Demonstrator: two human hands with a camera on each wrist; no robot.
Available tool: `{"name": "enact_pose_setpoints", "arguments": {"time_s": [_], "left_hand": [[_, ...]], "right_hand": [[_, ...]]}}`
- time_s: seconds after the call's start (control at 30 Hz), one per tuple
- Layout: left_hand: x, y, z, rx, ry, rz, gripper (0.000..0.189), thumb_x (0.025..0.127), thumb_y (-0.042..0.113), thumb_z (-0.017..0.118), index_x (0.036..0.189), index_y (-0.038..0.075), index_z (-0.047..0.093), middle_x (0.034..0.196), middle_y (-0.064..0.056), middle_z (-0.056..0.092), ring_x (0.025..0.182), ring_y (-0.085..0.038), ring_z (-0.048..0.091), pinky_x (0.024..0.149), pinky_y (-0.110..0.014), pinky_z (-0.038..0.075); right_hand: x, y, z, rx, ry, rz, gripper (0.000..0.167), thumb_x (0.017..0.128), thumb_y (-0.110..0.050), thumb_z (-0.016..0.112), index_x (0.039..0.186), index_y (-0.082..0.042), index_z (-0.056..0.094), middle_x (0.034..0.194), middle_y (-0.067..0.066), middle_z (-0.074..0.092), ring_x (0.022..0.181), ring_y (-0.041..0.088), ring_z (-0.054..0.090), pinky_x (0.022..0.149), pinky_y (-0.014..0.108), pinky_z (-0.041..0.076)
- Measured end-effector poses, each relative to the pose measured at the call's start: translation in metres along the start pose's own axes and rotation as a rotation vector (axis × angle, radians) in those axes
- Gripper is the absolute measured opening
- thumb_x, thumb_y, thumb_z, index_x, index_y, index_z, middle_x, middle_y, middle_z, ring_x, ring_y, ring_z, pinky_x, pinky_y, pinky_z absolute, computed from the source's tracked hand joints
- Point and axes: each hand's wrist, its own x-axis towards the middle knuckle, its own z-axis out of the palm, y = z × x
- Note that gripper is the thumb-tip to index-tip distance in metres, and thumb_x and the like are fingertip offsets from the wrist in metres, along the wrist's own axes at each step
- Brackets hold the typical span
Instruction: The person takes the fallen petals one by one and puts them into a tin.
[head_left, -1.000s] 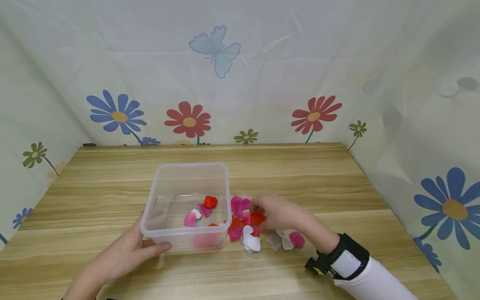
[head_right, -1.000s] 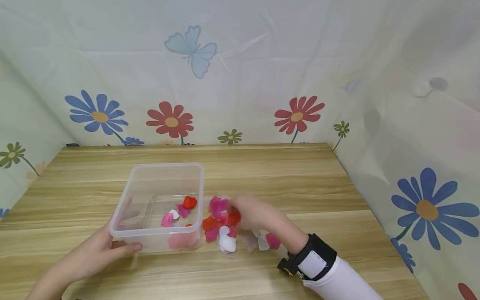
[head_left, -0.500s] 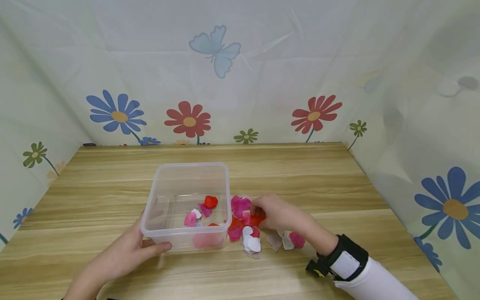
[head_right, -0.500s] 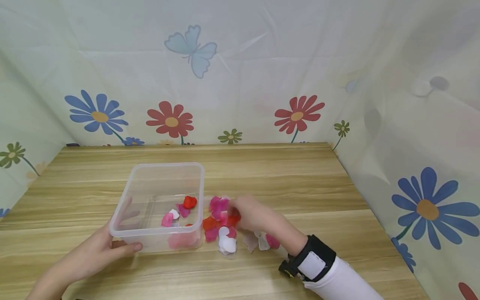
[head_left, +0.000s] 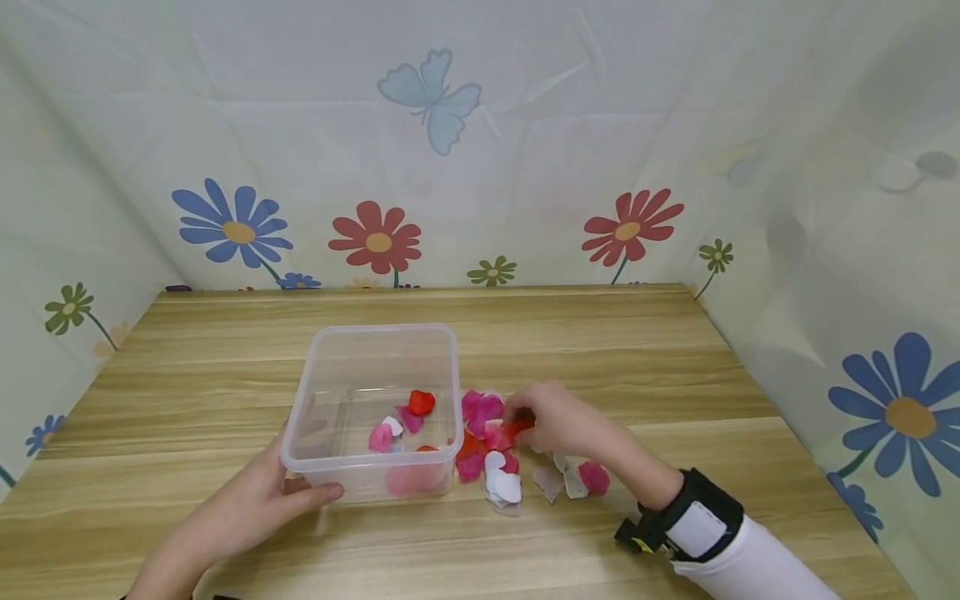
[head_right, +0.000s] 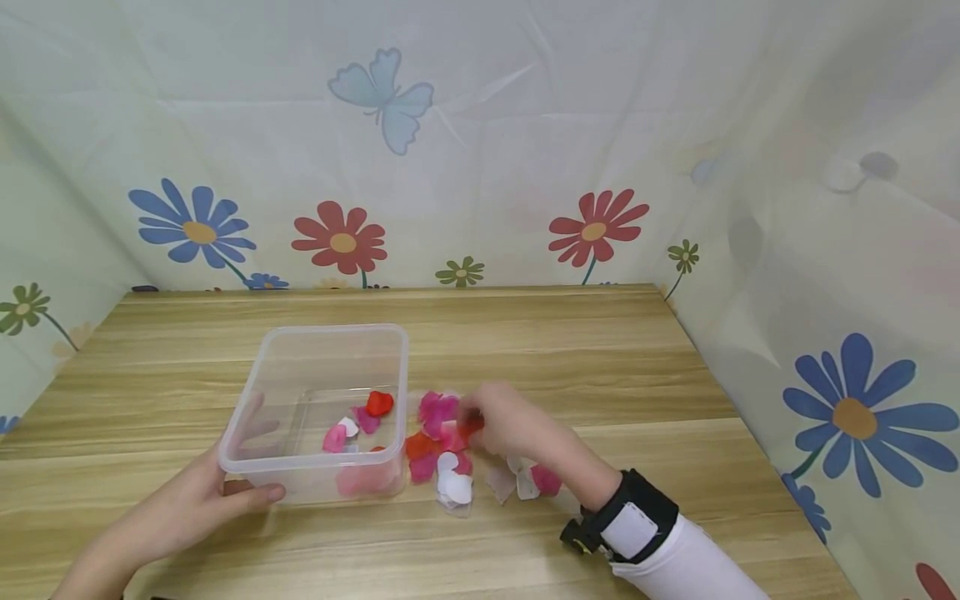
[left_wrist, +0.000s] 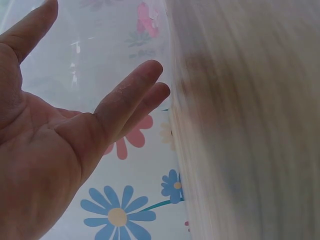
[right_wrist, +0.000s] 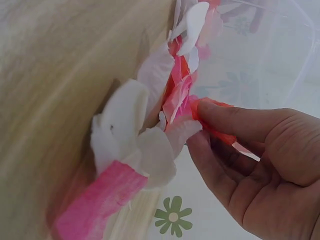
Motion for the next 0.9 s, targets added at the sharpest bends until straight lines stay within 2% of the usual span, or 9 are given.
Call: {"name": "enact_pose_setpoints", "arguments": {"time_s": [0.33,0.67,0.9], "left_hand": [[0.001,0.000,-0.001,-0.005,-0.003,-0.004,0.112,0.088,0.030,0.085,0.163,0.046,0.003,0.159,-0.015,0.031,0.127,-0.042,0.051,0.093,-0.059,0.053],[0.001,-0.001,-0.001,-0.011,-0.008,0.001,0.112,0.088,0.030,0.084,0.163,0.046,0.003,0.160,-0.014,0.030,0.128,-0.043,0.049,0.094,-0.060,0.052],[0.001,-0.002,-0.001,-0.014,-0.010,0.002,0.113,0.087,0.030,0.085,0.163,0.046,0.003,0.159,-0.015,0.032,0.127,-0.041,0.050,0.092,-0.055,0.055]], "right_hand": [[-0.002,0.000,-0.007,0.032,0.024,-0.051,0.010,0.089,0.003,0.078,0.091,-0.007,0.078,0.084,-0.002,0.071,0.072,0.015,0.059,0.065,0.024,0.055],[-0.005,-0.008,-0.019,0.067,0.138,-0.074,0.010,0.090,0.002,0.077,0.094,-0.007,0.080,0.089,-0.002,0.073,0.080,0.013,0.064,0.073,0.025,0.058],[-0.003,-0.018,-0.025,0.128,0.239,-0.133,0.010,0.089,0.001,0.078,0.095,-0.007,0.080,0.090,-0.001,0.074,0.082,0.012,0.068,0.077,0.027,0.060]]}}
